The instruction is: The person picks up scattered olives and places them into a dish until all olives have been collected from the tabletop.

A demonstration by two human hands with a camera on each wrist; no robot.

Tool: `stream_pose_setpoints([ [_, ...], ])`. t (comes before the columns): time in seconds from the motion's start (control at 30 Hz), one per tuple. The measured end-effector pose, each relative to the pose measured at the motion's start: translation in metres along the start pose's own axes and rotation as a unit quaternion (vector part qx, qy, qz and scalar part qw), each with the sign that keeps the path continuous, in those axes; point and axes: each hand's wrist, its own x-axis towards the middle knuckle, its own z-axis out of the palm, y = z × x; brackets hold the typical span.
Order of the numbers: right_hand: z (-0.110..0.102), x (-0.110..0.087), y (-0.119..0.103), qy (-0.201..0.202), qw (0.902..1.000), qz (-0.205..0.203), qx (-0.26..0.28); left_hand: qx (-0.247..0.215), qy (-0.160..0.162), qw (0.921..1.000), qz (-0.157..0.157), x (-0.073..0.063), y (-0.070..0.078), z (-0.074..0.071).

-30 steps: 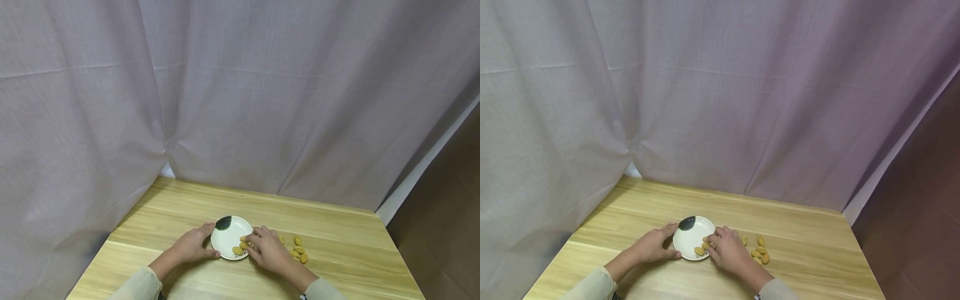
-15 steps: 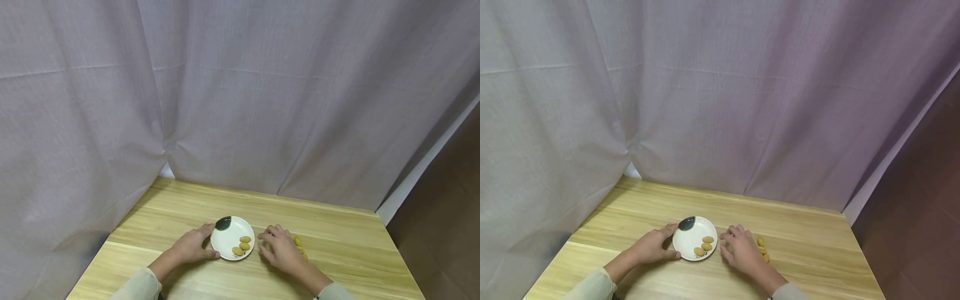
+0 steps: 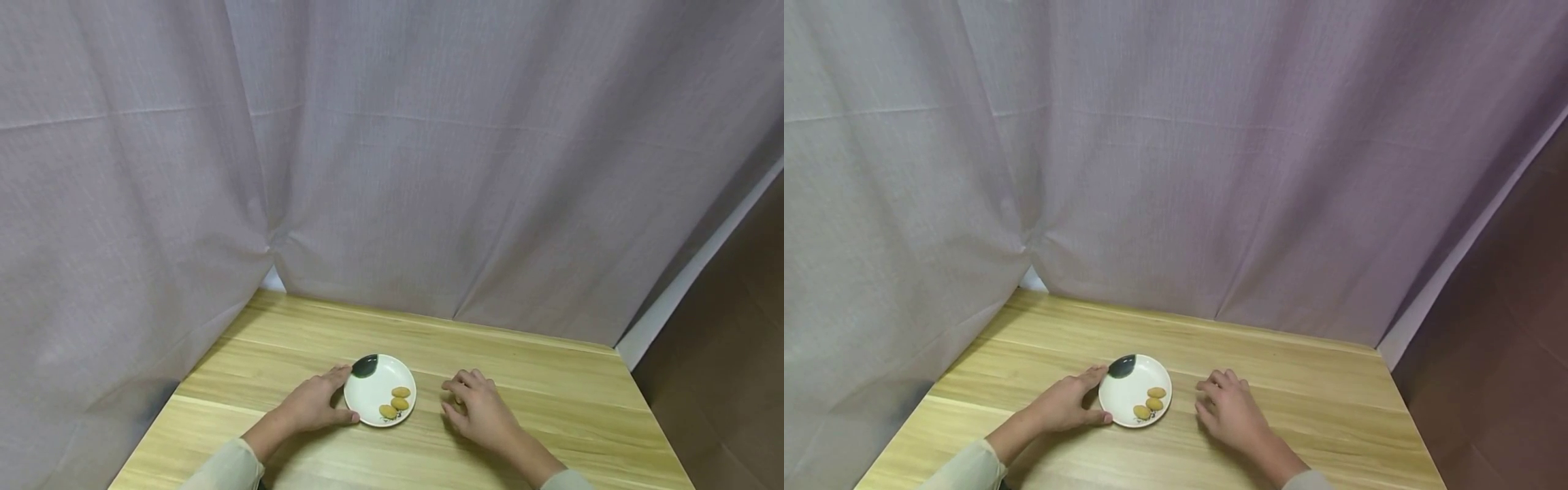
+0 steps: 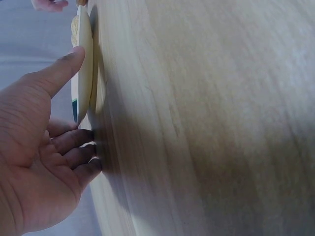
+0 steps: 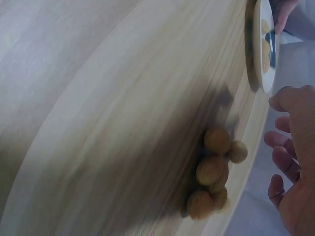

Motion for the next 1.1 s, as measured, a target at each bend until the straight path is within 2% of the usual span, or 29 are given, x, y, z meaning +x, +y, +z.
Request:
stream_pose_setpoints([
  [0.4,-0.009,-0.006,0.022,-0.01,0.9997,0.01,-0.022,-0.003,-0.001,1.0,-0.004,-0.002,0.002,-0.002],
  [0.8,0.001,-0.011,0.029,-0.037,0.998,0.047,-0.018,-0.011,-0.005,0.9999,-0.004,0.0,0.0,0.0],
  [1.1,0.009,-0.01,0.029,-0.033,0.9984,0.044,-0.015,-0.009,-0.005,0.9999,-0.008,0.0,0.0,0.0],
])
